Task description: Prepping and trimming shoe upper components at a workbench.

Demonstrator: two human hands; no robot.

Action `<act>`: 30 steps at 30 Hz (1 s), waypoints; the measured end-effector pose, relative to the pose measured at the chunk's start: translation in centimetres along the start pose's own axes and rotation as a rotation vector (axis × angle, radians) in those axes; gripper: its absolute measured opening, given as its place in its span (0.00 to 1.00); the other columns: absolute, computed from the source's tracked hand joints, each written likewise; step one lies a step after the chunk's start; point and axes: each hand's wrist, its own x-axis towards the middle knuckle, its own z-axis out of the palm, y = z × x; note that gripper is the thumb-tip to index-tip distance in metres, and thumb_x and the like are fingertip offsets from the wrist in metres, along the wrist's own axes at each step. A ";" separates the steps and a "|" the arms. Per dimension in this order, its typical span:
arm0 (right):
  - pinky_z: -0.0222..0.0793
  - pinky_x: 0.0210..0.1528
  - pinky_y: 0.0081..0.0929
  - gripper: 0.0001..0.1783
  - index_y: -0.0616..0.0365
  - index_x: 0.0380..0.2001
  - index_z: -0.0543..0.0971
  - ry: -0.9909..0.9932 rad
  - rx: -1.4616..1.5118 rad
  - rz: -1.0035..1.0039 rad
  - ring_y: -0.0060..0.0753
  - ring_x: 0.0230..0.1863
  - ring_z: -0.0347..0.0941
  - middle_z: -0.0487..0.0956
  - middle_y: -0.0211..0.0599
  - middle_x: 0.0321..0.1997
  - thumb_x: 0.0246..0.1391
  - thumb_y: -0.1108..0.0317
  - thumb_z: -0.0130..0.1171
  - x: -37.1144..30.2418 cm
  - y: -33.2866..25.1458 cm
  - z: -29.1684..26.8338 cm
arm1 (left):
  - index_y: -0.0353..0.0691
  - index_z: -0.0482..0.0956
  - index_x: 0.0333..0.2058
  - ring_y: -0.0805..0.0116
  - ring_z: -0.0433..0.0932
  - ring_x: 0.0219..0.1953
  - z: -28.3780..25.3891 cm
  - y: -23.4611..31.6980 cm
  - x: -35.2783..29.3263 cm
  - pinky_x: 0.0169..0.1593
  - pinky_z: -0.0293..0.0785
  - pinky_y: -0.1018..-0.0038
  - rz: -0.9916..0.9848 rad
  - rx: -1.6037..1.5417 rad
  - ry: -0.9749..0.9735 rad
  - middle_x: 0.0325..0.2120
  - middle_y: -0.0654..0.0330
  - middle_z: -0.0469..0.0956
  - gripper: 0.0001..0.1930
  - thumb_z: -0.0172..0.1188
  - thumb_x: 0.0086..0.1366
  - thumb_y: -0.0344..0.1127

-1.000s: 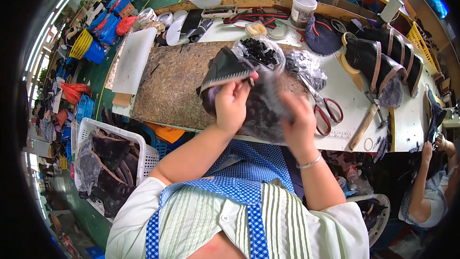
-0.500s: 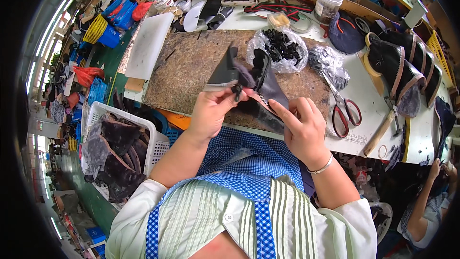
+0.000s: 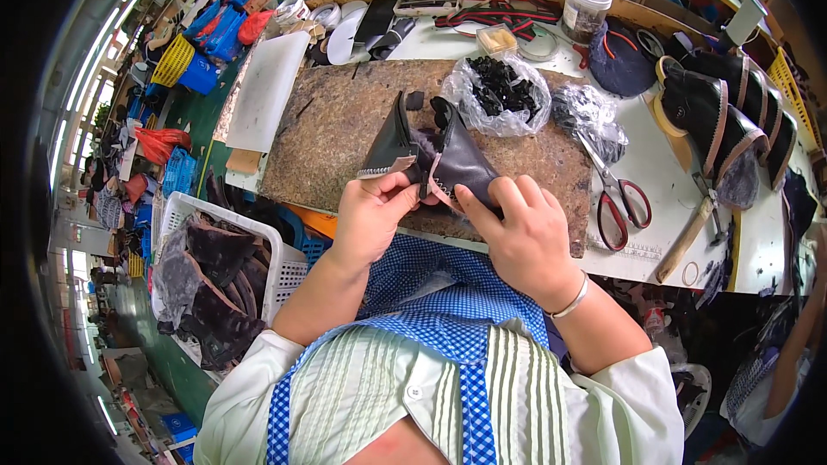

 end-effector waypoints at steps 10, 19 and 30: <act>0.60 0.47 0.29 0.20 0.53 0.45 0.81 0.235 -0.314 -0.045 0.30 0.42 0.70 0.74 0.34 0.43 0.45 0.67 0.58 -0.4 -0.1 0.2 | 0.31 0.81 0.31 0.72 0.81 0.30 -1.5 0.2 0.1 0.37 0.74 0.79 -0.062 -0.064 0.032 0.27 0.61 0.81 0.04 0.59 0.63 0.26; 0.66 0.36 0.17 0.12 0.64 0.33 0.79 0.017 1.438 1.110 0.21 0.32 0.72 0.78 0.30 0.30 0.57 0.64 0.62 0.2 -2.4 5.3 | 0.29 0.80 0.36 0.70 0.81 0.34 0.1 0.0 -1.0 0.41 0.77 0.76 0.008 -0.148 0.002 0.31 0.58 0.81 0.05 0.59 0.62 0.23; 0.69 0.37 0.17 0.09 0.70 0.33 0.79 -0.025 1.561 1.015 0.21 0.30 0.73 0.79 0.35 0.30 0.55 0.72 0.61 2.0 -1.7 3.9 | 0.27 0.80 0.35 0.71 0.81 0.35 0.0 0.0 -1.3 0.39 0.76 0.80 -0.029 0.145 -0.054 0.31 0.56 0.82 0.06 0.54 0.65 0.22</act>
